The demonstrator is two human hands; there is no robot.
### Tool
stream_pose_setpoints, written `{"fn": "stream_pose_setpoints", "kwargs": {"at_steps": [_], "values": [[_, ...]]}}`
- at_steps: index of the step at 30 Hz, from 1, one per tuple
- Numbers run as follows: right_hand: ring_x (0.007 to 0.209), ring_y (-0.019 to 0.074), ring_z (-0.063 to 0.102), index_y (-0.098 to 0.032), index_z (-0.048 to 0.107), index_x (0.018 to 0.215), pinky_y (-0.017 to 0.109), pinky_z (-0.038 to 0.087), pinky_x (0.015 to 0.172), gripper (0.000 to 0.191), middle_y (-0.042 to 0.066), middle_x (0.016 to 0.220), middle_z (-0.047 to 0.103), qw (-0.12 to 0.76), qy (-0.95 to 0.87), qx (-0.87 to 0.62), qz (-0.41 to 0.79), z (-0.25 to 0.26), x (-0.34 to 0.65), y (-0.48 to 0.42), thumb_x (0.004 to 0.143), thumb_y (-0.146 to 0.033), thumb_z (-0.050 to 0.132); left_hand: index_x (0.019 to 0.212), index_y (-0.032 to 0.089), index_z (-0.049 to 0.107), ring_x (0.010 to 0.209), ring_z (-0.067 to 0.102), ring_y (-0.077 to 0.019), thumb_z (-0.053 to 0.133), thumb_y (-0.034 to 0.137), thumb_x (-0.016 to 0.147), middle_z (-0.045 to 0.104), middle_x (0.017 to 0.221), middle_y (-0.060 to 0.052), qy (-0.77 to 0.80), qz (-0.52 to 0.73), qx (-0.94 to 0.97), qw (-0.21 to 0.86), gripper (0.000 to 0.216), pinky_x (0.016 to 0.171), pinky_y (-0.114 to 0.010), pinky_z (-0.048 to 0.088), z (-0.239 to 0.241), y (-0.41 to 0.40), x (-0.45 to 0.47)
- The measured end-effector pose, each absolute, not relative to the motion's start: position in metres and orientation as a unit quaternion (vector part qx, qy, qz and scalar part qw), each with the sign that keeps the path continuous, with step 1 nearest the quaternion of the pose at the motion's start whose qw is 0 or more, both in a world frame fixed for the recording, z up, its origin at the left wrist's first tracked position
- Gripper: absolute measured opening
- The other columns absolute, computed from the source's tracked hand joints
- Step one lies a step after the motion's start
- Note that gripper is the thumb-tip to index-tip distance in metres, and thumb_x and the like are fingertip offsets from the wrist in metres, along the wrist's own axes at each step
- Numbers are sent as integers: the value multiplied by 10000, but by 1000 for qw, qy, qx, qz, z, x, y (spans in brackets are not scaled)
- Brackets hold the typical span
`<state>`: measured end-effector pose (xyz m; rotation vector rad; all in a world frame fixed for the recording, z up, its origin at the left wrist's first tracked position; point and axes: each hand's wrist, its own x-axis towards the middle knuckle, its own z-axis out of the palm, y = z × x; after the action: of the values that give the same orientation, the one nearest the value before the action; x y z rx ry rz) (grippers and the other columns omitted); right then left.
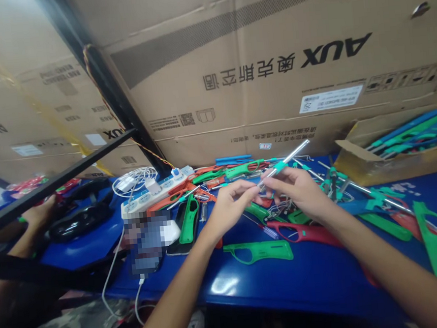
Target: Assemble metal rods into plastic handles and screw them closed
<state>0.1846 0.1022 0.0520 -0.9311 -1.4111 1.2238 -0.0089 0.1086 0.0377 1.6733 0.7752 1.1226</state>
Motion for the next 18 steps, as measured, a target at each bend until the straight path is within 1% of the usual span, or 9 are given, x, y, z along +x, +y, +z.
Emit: {"fn": "stream_pose_setpoints", "kwargs": {"at_steps": [3,7,11,15,18], "values": [[568,137,598,-189,705,914,285,501,511,369,0,676,658,501,-587,-385,505,53,185,102,771,-512,811,883,159,723,635,643,-124,714,411,909,743,729,-26,311,459,683,476,253,628,-244,485,37,110,-9],[552,126,584,-188,693,885,280,501,531,366,-3,667,663,493,-598,-394,494,53,183,100,794,-530,790,844,158,720,630,645,-127,733,409,891,743,718,-23,324,456,692,456,256,639,-249,493,38,110,-8],[537,116,562,-191,691,882,271,497,535,354,-17,639,643,496,-605,-397,480,54,182,98,809,-526,779,864,160,726,639,657,-134,720,412,899,751,736,-27,337,456,695,442,255,636,-252,503,38,110,-9],[605,147,612,-202,695,905,287,523,555,376,5,700,676,483,-619,-389,482,55,182,97,808,-558,767,850,162,721,652,664,-149,734,441,879,753,750,-36,343,452,701,432,281,642,-269,519,37,111,-10],[638,162,633,-206,704,920,294,538,561,361,21,734,693,479,-630,-381,477,54,181,96,839,-556,741,820,163,710,644,660,-145,733,443,882,744,741,-31,343,451,701,433,288,640,-264,516,36,111,-11]]}}
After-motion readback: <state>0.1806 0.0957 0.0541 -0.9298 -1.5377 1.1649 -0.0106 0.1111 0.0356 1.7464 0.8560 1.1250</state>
